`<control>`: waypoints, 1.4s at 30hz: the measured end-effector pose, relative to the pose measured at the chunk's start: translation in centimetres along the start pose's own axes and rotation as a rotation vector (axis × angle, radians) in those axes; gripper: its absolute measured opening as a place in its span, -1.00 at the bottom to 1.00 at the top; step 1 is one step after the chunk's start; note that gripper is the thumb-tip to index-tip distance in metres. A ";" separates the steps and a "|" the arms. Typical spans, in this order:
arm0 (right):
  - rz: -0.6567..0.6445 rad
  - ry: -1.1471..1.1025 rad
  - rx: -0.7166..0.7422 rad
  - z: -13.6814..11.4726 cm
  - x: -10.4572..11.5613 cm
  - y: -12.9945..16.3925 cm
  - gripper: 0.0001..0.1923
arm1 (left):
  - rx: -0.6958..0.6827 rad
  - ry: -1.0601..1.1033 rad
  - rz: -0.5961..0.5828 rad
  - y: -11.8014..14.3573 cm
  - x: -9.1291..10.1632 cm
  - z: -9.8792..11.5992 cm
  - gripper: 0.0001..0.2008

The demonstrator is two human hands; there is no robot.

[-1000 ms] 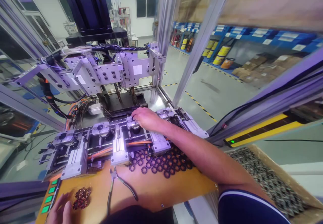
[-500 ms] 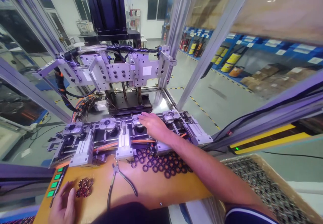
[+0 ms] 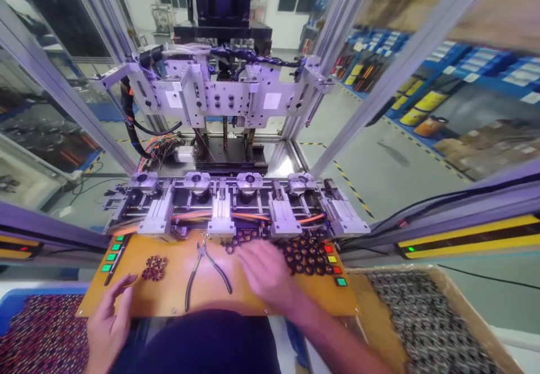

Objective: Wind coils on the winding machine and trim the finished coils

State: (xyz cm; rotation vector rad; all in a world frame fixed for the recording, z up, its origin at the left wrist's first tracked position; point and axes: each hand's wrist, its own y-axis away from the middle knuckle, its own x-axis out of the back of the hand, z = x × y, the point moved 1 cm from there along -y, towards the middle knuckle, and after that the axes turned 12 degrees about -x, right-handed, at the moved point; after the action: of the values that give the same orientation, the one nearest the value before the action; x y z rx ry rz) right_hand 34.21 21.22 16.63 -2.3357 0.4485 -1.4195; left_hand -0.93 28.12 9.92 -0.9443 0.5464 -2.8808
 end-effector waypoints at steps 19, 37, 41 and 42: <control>-0.074 -0.603 -0.181 -8.4 -2.9 1.9 -0.80 | -0.220 0.533 -0.636 -1.6 -3.1 12.6 -0.70; -0.205 -0.929 -0.353 -8.1 -1.6 -1.0 -0.78 | -0.649 0.330 -0.306 -2.6 -2.1 12.4 -0.66; -0.155 -0.697 -0.286 -1.8 3.0 -5.3 -0.82 | -0.458 0.107 -0.153 -2.7 -1.4 7.5 -0.74; -0.119 -0.619 -0.290 0.6 4.4 -6.6 -0.85 | -0.380 0.072 -0.122 -2.6 -1.2 5.8 -0.72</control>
State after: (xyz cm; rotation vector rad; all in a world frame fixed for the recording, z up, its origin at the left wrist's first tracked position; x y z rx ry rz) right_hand 37.23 25.16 22.89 -2.9033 0.3508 -0.6318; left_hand 3.55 28.95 14.52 -0.9458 1.1092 -2.9867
